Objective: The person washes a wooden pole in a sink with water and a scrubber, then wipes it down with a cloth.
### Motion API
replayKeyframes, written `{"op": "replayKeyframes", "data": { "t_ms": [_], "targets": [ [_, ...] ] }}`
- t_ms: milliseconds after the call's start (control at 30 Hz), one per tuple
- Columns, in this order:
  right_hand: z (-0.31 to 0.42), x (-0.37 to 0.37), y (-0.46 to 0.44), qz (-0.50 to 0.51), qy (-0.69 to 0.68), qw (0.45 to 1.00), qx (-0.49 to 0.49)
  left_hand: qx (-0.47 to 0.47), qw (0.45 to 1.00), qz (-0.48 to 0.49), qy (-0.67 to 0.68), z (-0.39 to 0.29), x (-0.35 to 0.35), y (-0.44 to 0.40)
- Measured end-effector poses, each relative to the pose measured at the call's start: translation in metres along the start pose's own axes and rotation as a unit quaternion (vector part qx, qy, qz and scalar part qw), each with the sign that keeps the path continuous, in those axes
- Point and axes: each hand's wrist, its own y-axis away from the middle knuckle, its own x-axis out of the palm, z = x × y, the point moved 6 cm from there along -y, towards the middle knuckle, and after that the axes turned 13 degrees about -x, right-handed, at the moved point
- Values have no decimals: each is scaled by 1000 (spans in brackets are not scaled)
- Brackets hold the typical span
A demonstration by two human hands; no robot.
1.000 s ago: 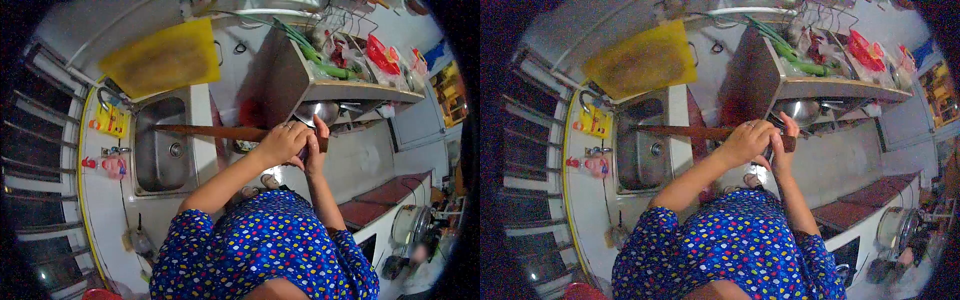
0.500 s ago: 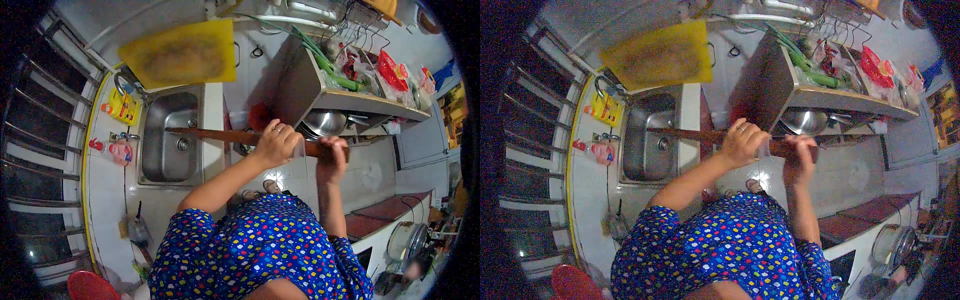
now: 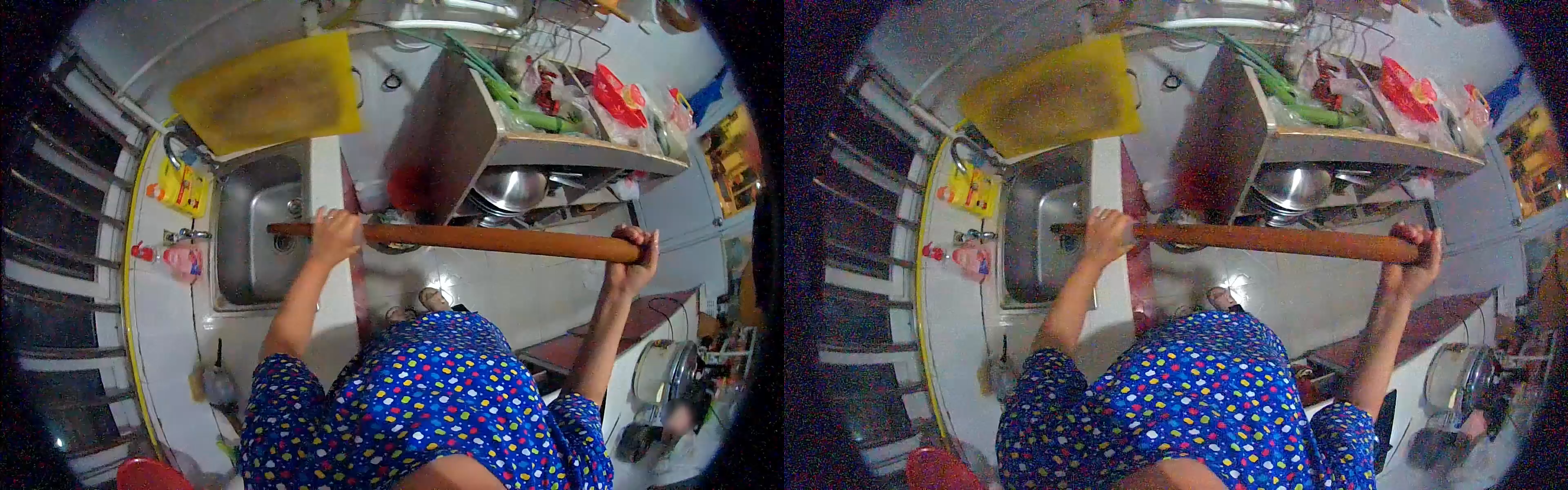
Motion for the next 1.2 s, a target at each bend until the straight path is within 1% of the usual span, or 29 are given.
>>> {"op": "replayKeyframes", "data": {
  "t_ms": [33,100,167,200,233,300,333,367,400,433,467,500,533,567,633,667,700,733,767,833,867,900,967,1000,1033,1067,1100,1133,1200],
  "targets": [
    [10,-12,-10,-9,12,1000,-7,6,1000,0,4,12,1,3],
    [33,-27,-31,-21,37,999,-27,-31,999,26,15,30,7,8],
    [57,-66,-65,-21,42,998,-35,-16,999,28,24,5,4,2],
    [65,-65,-73,7,41,999,-27,-7,999,33,32,-9,3,-2],
    [78,-63,-82,32,43,998,-22,-9,996,19,92,-22,0,-5],
    [101,-43,-80,-51,158,979,-118,-11,989,14,145,-58,-15,-20],
    [77,-17,-70,9,168,977,-131,-1,986,4,168,-63,-13,-29],
    [66,3,-62,69,176,972,-142,7,982,-9,186,-84,-27,-35],
    [46,3,-56,105,259,953,-114,28,978,-47,200,-108,-46,-42],
    [24,24,-38,153,323,926,-122,46,976,-47,205,-135,-62,-48],
    [-1,39,-16,149,292,941,-79,36,975,-37,218,-157,-78,-54],
    [-18,61,7,115,305,941,-88,22,973,-27,229,-175,-88,-59],
    [-44,68,30,89,251,957,-116,40,970,-45,235,-193,-98,-62],
    [-62,78,46,100,246,956,-122,46,968,-53,242,-210,-107,-65],
    [-84,84,79,-65,132,987,-62,83,974,-41,205,-249,-124,-67],
    [-73,81,72,-67,125,987,-70,80,979,-37,182,-266,-135,-66],
    [-63,77,65,-81,68,993,-51,91,979,-41,178,-279,-148,-67],
    [-54,75,57,-95,10,995,-31,105,984,-18,144,-293,-155,-68],
    [-42,76,49,-100,4,994,-39,118,987,7,109,-305,-165,-69],
    [-36,62,33,-158,-42,986,-14,138,986,23,91,-326,-182,-69],
    [-37,61,29,-137,-41,990,-16,136,987,52,62,-329,-186,-70],
    [-26,65,20,-146,-53,988,-21,134,987,83,33,-340,-194,-75],
    [-14,70,14,-146,-50,988,-19,129,986,103,-5,-341,-202,-79],
    [-6,67,5,-154,-67,985,-38,105,984,141,-40,-336,-203,-81],
    [3,53,-13,-152,-33,987,-46,83,977,192,-34,-330,-184,-87],
    [13,45,-28,-127,-68,988,-59,87,983,164,14,-328,-191,-91],
    [18,40,-39,-101,-101,987,-75,95,981,170,15,-329,-188,-93],
    [31,32,-57,-120,-70,988,-69,124,979,157,31,-348,-189,-99],
    [41,21,-78,-141,-26,988,-54,162,978,123,48,-361,-179,-105]
  ]
}}
